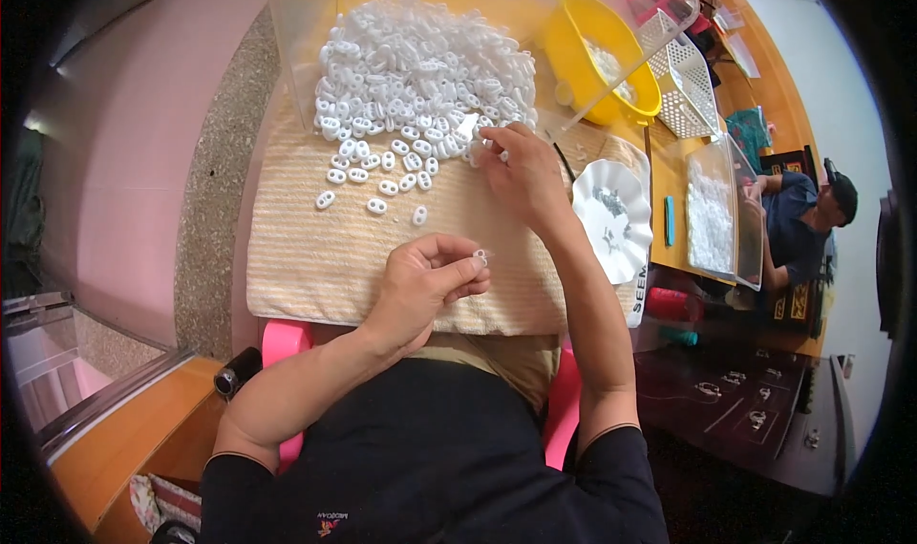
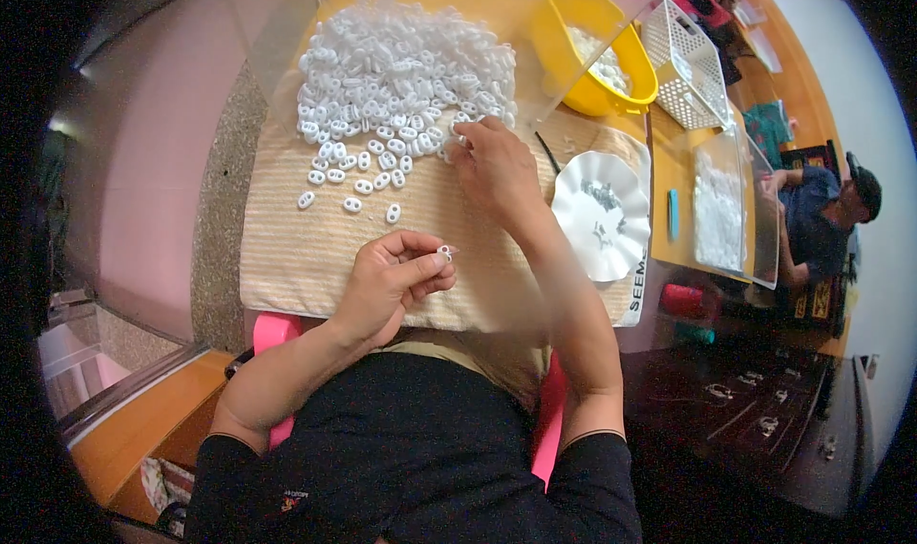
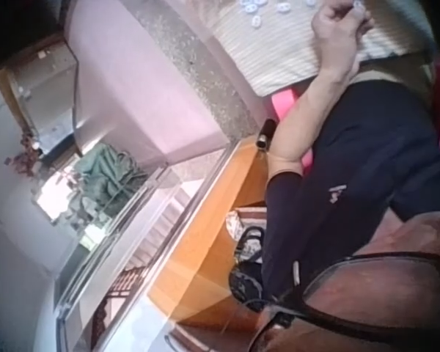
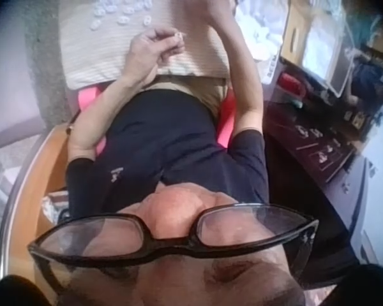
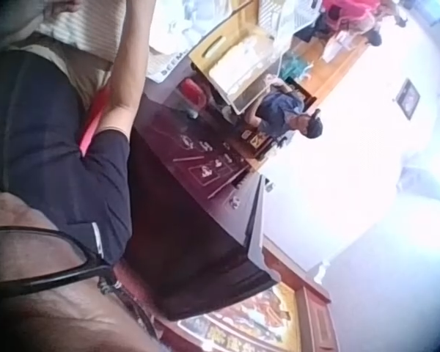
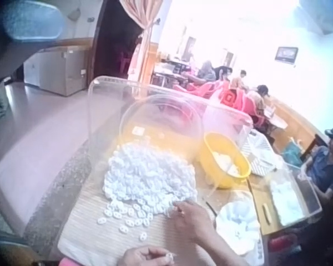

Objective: Sorting and inspecting small white plastic components at a workstation.

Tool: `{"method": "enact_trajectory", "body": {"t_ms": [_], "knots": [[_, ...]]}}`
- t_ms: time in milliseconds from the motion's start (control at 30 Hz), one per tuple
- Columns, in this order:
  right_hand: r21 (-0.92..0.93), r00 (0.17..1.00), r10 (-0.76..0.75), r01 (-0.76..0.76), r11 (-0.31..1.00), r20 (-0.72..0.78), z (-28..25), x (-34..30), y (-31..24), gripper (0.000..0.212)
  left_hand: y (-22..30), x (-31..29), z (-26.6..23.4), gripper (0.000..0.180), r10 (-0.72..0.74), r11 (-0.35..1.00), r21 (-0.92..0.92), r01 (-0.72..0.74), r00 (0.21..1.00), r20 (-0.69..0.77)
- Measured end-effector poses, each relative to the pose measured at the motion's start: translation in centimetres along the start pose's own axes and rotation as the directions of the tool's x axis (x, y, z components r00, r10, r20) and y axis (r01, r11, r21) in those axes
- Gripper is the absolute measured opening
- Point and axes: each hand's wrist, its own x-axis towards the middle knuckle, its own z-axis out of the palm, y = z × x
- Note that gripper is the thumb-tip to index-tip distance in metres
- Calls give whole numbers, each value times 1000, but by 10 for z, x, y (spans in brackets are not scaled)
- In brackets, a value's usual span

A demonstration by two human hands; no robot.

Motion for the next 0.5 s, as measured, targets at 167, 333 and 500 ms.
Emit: {"method": "enact_trajectory", "body": {"t_ms": [167, 333, 500], "knots": [[-115, 999, 27, -23, 993, 40, -1, 5, -6, 21, 1, 0, -1, 13, -2, 1000, -17, 2, 1000, 0], [-120, 998, 35, -29, 992, 48, -1, 6, -1, 20, 2, 0, 1, 13, -3, 1000, -21, 3, 1000, 13], [-157, 998, 37, -28, 987, 53, -1, 5, -2, 17, 2, 0, 0, 13, -8, 1000, -20, 8, 1000, 1]]}}
